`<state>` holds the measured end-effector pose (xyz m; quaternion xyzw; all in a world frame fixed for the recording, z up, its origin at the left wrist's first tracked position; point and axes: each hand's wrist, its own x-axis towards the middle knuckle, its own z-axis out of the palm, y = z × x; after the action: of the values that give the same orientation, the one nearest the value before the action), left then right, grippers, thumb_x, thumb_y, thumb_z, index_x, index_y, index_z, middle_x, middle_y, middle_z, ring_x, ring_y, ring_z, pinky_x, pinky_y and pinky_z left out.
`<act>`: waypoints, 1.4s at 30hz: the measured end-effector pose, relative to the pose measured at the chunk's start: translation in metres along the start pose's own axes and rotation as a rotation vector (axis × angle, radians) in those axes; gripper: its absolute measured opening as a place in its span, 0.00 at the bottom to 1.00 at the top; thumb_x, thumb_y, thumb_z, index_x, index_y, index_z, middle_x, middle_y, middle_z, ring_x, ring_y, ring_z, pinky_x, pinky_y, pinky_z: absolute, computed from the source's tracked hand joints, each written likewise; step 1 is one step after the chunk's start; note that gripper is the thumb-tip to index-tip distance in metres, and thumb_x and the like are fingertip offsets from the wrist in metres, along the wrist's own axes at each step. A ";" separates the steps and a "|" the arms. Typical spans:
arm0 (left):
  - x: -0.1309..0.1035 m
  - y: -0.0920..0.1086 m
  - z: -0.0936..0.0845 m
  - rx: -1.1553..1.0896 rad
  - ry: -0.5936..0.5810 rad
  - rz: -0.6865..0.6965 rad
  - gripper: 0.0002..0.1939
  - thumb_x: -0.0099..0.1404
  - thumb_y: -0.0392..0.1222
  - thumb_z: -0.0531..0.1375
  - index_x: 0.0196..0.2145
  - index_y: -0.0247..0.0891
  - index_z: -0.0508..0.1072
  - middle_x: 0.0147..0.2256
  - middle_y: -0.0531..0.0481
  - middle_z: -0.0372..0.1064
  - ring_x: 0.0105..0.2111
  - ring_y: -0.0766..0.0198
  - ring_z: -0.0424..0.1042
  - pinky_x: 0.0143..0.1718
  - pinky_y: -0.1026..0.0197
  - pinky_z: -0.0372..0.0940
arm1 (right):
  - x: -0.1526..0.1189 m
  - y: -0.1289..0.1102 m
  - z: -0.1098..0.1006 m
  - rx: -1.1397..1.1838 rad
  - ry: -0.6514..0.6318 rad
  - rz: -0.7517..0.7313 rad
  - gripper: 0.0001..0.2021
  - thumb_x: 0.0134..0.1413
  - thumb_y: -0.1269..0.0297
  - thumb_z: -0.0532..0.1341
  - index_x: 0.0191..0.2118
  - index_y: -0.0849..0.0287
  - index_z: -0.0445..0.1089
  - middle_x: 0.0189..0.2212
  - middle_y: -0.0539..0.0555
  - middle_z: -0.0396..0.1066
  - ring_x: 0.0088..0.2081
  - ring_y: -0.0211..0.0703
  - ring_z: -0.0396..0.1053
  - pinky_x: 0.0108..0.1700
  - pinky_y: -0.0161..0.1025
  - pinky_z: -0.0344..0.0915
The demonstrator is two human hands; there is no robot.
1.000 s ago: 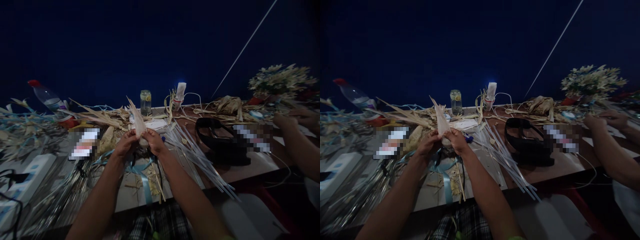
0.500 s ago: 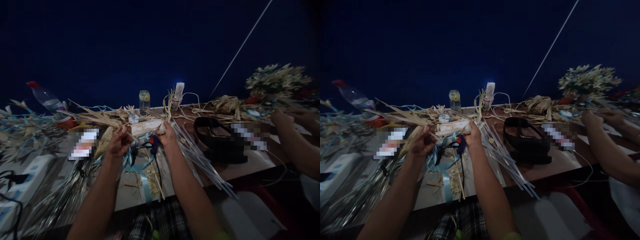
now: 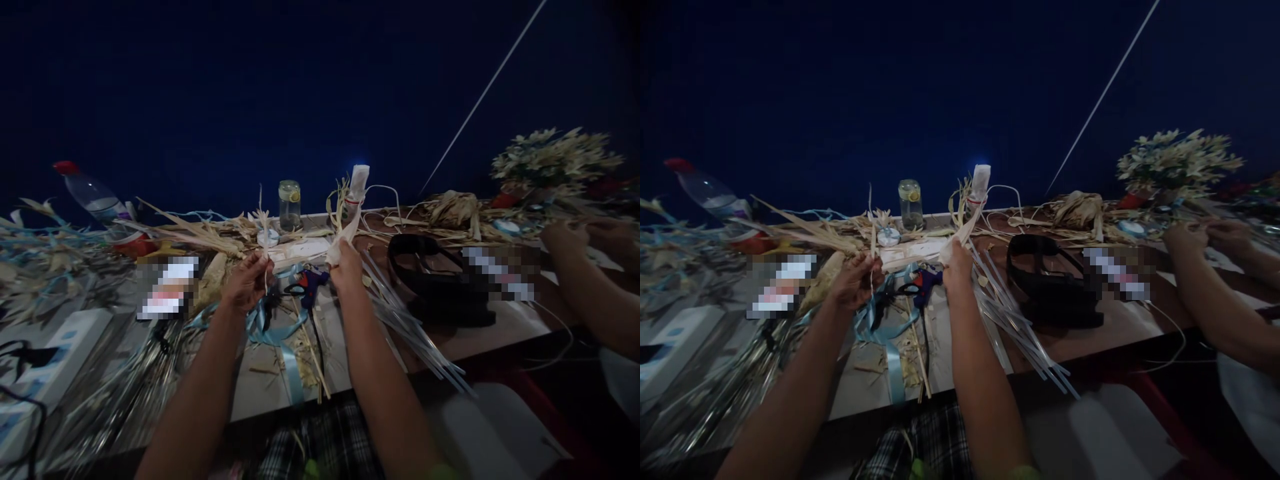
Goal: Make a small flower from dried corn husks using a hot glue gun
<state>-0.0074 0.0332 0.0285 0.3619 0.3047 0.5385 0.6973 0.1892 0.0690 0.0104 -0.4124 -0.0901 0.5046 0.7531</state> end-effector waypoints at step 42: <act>0.000 -0.015 0.007 0.354 -0.020 -0.142 0.16 0.44 0.42 0.65 0.24 0.36 0.60 0.14 0.62 0.54 0.12 0.78 0.49 0.14 0.70 0.42 | -0.047 0.035 0.013 -0.688 -0.707 -0.226 0.11 0.43 0.59 0.59 0.19 0.59 0.61 0.15 0.43 0.57 0.20 0.30 0.51 0.23 0.30 0.50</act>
<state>0.0065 0.0295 0.0194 0.4618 0.4124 0.4225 0.6619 0.1358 0.0417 0.0066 -0.4283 -0.5448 0.4696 0.5469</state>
